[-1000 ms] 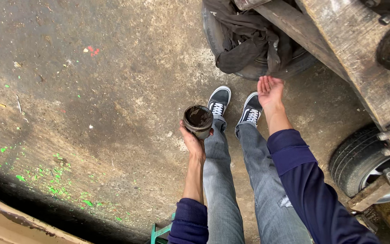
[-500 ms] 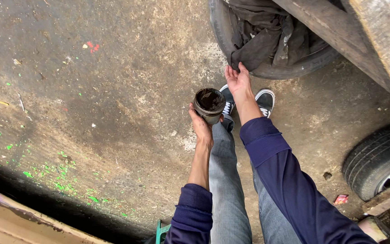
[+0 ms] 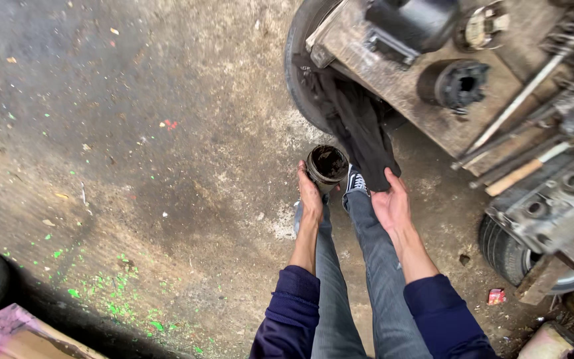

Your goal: The person scrubs a piston with a brush and then wipes it with a cloth. The person rotates the piston to clean different sides and rings, then places it on the workbench.

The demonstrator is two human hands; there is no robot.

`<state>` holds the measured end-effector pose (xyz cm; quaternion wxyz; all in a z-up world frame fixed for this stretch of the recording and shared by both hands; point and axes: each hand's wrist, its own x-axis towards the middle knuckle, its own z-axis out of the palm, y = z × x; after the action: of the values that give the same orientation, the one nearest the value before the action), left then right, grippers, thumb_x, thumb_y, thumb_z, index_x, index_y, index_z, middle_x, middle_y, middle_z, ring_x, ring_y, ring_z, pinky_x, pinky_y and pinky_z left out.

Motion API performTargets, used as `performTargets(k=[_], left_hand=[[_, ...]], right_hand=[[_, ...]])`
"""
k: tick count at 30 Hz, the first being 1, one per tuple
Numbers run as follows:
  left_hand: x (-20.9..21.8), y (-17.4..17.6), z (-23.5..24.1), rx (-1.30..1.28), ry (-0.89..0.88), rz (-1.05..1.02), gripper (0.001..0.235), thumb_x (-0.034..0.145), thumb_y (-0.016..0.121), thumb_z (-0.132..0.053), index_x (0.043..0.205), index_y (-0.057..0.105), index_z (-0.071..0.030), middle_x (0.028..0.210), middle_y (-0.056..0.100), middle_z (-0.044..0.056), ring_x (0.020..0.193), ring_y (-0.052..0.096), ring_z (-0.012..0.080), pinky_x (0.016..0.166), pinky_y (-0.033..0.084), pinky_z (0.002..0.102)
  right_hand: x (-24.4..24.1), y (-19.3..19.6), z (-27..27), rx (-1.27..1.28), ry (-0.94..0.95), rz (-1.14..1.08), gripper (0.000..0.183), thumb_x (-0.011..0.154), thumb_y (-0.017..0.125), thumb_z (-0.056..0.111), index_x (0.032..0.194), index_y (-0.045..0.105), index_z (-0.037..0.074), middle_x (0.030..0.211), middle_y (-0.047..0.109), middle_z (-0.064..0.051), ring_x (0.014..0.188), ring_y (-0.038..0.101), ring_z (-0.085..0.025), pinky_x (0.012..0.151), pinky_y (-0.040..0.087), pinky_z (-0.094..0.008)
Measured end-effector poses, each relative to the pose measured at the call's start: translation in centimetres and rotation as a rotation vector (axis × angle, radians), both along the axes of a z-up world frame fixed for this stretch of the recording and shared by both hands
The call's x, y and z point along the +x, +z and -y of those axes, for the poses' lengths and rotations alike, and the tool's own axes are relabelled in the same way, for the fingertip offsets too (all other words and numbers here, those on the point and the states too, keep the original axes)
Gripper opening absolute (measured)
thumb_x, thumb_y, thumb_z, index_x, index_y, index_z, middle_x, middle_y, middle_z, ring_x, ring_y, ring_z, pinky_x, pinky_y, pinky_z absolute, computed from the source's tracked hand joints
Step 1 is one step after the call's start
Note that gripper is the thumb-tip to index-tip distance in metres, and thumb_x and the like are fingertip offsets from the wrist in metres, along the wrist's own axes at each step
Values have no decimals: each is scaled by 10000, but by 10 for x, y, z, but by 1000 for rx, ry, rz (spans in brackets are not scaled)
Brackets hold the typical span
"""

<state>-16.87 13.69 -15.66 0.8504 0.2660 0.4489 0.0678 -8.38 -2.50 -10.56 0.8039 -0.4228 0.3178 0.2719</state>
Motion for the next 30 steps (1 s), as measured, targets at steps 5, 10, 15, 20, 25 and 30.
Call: performTargets(k=[5,10,15,20,25,30], left_hand=[[23,70,-6,259,-84,-114,776,1111,325,-616,1468,467,59,1358,557,140,1156,554,219,946,441,315],[39,170,-7,68,-189,-54,825,1016,348,-670,1438,541,13,1375,636,134,1213,605,259,941,516,333],[54,281,10,-172,-233,207,685,994,403,-605,1436,478,-87,1381,603,76,1269,599,227,1046,524,419],[89,349,42,-226,-449,392,697,1057,412,-586,1428,518,-5,1392,609,130,1275,597,249,1086,500,443],[108,396,89,-310,-712,476,714,1050,386,-604,1416,524,-6,1392,605,145,1274,603,262,1091,501,435],[130,431,125,-349,-998,500,783,1103,373,-627,1479,481,51,1405,585,229,1256,603,337,1043,539,475]], right_hand=[[-19,116,-3,-306,281,430,410,1062,585,264,1337,623,-38,1440,601,-110,1346,532,-202,1161,379,-314],[-49,196,12,-917,630,434,451,1137,587,296,1098,721,-133,973,589,-288,883,526,-466,725,437,-421],[-67,300,25,-854,485,1070,445,1098,524,362,1224,655,-45,1269,675,-193,1273,599,-318,1100,435,-366],[-47,381,40,-1122,398,1436,441,1094,523,354,1213,665,-46,1230,690,-200,1350,559,-395,1221,374,-519],[-37,429,81,-1332,398,1501,423,1028,565,337,1191,688,-34,1178,721,-154,1312,585,-384,1184,355,-566],[-37,468,139,-1404,541,1533,358,951,669,294,1141,691,-9,1139,721,-140,1247,623,-357,1180,403,-520]])
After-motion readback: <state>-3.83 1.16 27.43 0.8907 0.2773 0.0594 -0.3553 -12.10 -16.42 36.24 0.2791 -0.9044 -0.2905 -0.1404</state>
